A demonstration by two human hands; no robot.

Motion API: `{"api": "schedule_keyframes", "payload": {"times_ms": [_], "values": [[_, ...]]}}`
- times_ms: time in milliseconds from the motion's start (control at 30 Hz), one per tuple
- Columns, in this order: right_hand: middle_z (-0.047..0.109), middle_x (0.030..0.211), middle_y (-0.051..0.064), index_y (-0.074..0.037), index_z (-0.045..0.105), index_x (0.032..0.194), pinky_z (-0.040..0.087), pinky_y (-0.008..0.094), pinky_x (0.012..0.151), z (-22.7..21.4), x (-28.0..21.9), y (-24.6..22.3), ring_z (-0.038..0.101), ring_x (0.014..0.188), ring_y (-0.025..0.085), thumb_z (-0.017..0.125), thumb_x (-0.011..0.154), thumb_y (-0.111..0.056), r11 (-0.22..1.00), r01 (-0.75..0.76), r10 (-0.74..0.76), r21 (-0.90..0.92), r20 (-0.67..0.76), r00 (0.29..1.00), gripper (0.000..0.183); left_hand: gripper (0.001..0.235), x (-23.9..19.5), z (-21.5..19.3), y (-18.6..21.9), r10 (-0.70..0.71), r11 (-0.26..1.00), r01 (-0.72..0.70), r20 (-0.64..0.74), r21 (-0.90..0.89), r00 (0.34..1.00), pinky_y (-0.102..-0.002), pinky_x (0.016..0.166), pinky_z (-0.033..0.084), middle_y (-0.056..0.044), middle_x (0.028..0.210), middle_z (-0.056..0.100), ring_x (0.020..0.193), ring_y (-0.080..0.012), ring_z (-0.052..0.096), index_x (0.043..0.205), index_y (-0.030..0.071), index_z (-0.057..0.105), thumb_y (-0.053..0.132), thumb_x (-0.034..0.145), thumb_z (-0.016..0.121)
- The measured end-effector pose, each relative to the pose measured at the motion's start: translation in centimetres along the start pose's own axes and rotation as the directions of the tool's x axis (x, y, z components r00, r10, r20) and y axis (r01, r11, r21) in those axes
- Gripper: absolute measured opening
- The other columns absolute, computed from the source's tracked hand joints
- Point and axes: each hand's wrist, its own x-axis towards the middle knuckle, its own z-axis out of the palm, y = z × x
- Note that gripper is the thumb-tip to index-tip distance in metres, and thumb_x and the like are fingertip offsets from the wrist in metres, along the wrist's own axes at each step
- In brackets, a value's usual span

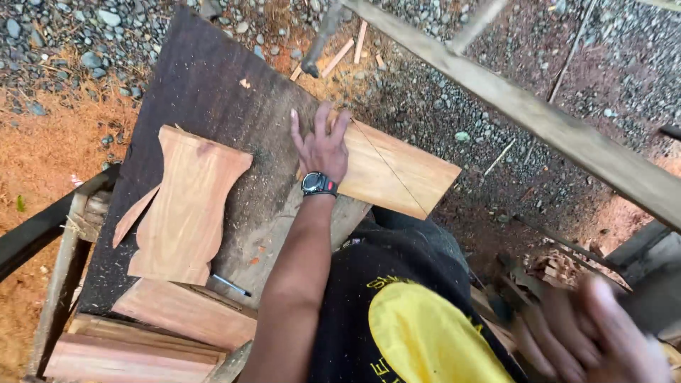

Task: The person marks a piece of wood with a pen, then uses a hand saw to cut along the marked line. The person holds the wood steady with one hand while sawing with the other, creating wood shavings.

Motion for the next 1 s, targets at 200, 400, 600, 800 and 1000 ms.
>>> {"api": "schedule_keyframes", "payload": {"times_ms": [200, 400, 600, 800, 1000], "values": [[0.026, 0.051, -0.006, -0.025, 0.036, 0.059, 0.017, 0.037, 0.037, 0.6, 12.4, 8.5, 0.024, 0.038, 0.014, 0.076, 0.112, -0.04, 0.95, 0.044, -0.162, -0.308, -0.37, 0.915, 0.067, 0.036, 0.5, -1.3, 1.1, 0.017, 1.0, -0.016, -0.117, 0.009, 0.993, -0.076, 0.149, 0.028, -0.002, 0.174, 0.069, 0.07, -0.0337, 0.077, 0.146, 0.034, 0.083, 0.011, 0.123, 0.067], [0.029, 0.054, -0.013, -0.025, 0.042, 0.075, 0.032, 0.031, 0.035, -1.5, 24.8, 14.6, 0.035, 0.035, 0.007, 0.072, 0.124, -0.031, 0.98, 0.153, -0.172, -0.131, -0.146, 0.974, 0.058, 0.031, 0.6, -0.6, 1.3, -0.017, 0.999, 0.022, -0.127, 0.036, 0.992, -0.082, 0.146, 0.032, 0.004, 0.17, 0.066, 0.066, -0.0302, 0.085, 0.14, 0.038, 0.078, 0.016, 0.125, 0.063], [0.033, 0.054, -0.003, -0.017, 0.053, 0.07, 0.033, 0.041, 0.031, -2.9, -0.6, 0.7, 0.038, 0.034, 0.016, 0.053, 0.136, -0.044, 0.985, -0.126, 0.114, -0.117, -0.105, 0.988, 0.072, 0.033, 0.4, -0.3, 0.8, -0.013, 0.999, 0.017, -0.088, 0.046, 0.996, -0.079, 0.148, 0.027, 0.004, 0.171, 0.064, 0.067, -0.0336, 0.085, 0.144, 0.039, 0.077, 0.017, 0.126, 0.061], [0.025, 0.055, -0.016, -0.027, 0.043, 0.075, 0.03, 0.02, 0.037, -2.1, 12.7, 8.7, 0.033, 0.038, 0.0, 0.06, 0.129, -0.043, 0.998, 0.016, -0.026, -0.059, -0.173, 0.985, 0.058, 0.032, 0.4, -1.6, 1.4, -0.056, 0.998, 0.057, -0.039, 0.02, 0.998, -0.077, 0.151, 0.026, 0.004, 0.174, 0.064, 0.07, -0.0367, 0.086, 0.151, 0.037, 0.074, 0.024, 0.122, 0.066], [0.04, 0.054, -0.009, -0.018, 0.05, 0.088, 0.039, 0.031, 0.033, -0.7, 26.6, 16.0, 0.041, 0.035, 0.007, 0.07, 0.127, -0.018, 0.958, 0.216, -0.252, -0.188, -0.197, 0.947, 0.044, 0.028, 0.6, -1.2, 1.6, -0.056, 0.998, 0.059, -0.07, 0.033, 0.996, -0.077, 0.153, 0.023, 0.003, 0.176, 0.064, 0.073, -0.0381, 0.09, 0.151, 0.032, 0.074, 0.036, 0.124, 0.069]]}}
